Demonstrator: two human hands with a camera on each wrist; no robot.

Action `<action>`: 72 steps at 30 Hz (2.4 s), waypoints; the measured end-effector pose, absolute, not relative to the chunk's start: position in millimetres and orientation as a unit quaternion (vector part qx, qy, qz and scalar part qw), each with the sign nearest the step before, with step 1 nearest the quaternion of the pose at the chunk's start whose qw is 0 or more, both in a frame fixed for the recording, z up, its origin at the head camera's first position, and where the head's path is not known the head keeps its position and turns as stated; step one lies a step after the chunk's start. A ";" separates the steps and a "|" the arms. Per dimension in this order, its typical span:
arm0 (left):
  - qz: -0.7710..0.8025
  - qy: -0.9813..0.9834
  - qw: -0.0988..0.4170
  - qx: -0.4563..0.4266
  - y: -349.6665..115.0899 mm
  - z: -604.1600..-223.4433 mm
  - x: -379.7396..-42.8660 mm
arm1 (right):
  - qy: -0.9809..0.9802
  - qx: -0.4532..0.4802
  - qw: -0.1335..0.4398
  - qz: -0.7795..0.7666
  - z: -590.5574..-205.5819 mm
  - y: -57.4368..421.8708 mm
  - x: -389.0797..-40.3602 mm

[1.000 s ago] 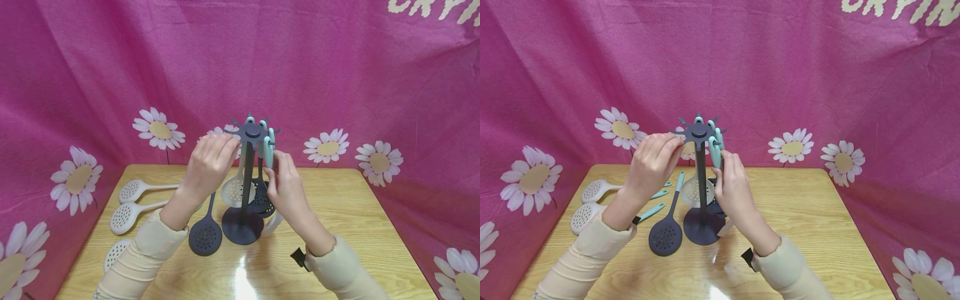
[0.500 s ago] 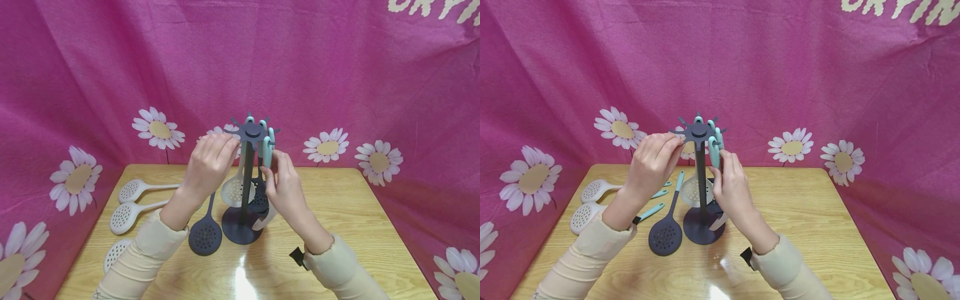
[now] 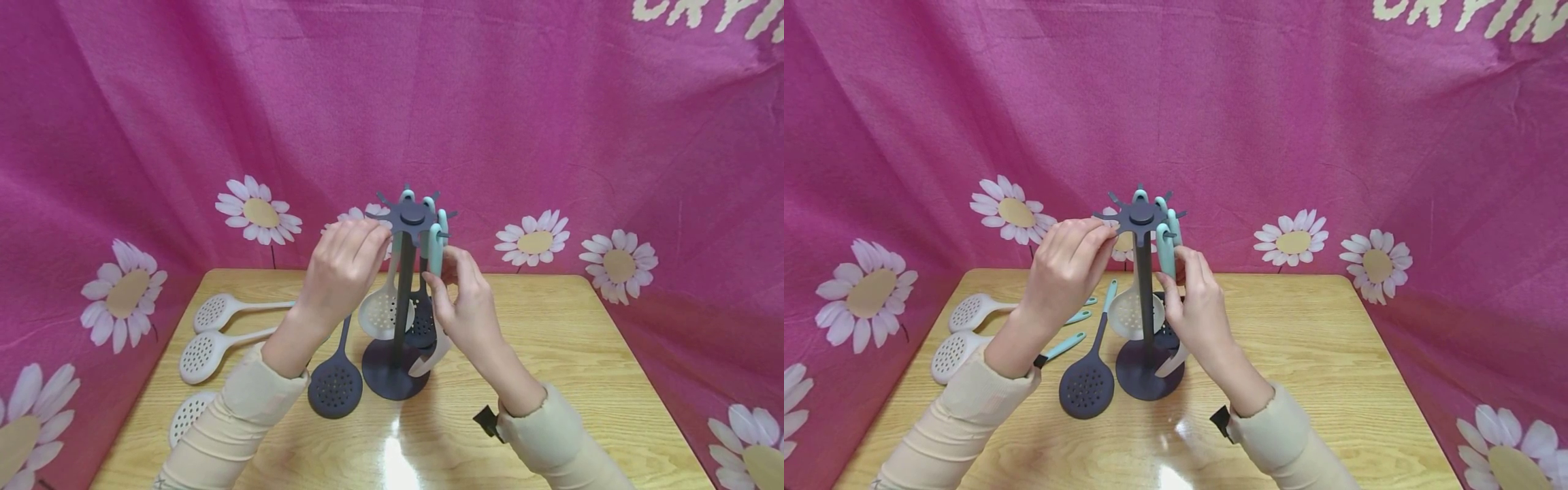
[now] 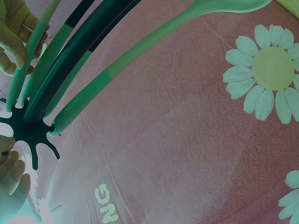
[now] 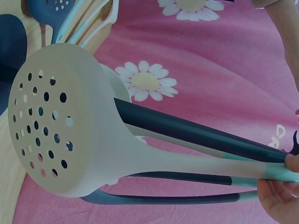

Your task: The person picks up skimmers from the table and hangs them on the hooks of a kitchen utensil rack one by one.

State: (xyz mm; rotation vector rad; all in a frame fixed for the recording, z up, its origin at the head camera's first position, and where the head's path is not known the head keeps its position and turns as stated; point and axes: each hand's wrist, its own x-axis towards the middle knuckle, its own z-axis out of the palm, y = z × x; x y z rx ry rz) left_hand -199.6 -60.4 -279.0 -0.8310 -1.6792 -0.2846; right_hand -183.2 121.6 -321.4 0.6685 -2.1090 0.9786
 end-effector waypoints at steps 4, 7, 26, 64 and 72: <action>-0.124 -0.719 0.584 -0.356 -60.1 -279.0 -199.9 | -0.814 0.268 0.351 0.376 -319.0 124.1 -183.2; -0.126 -0.719 0.583 -0.356 -59.9 -279.0 -199.8 | -0.805 0.276 0.364 0.379 -316.9 127.2 -184.1; -0.124 -0.721 0.581 -0.357 -59.8 -279.1 -200.0 | -0.727 0.366 0.523 0.252 -274.7 145.7 -214.1; -0.210 -0.691 0.588 -0.365 -66.8 -299.1 -208.9 | -0.740 0.391 0.501 0.221 -267.6 152.5 -226.4; -0.266 -0.727 0.561 -0.293 -80.0 -322.3 -231.4 | -0.737 0.386 0.504 0.230 -268.9 151.5 -226.9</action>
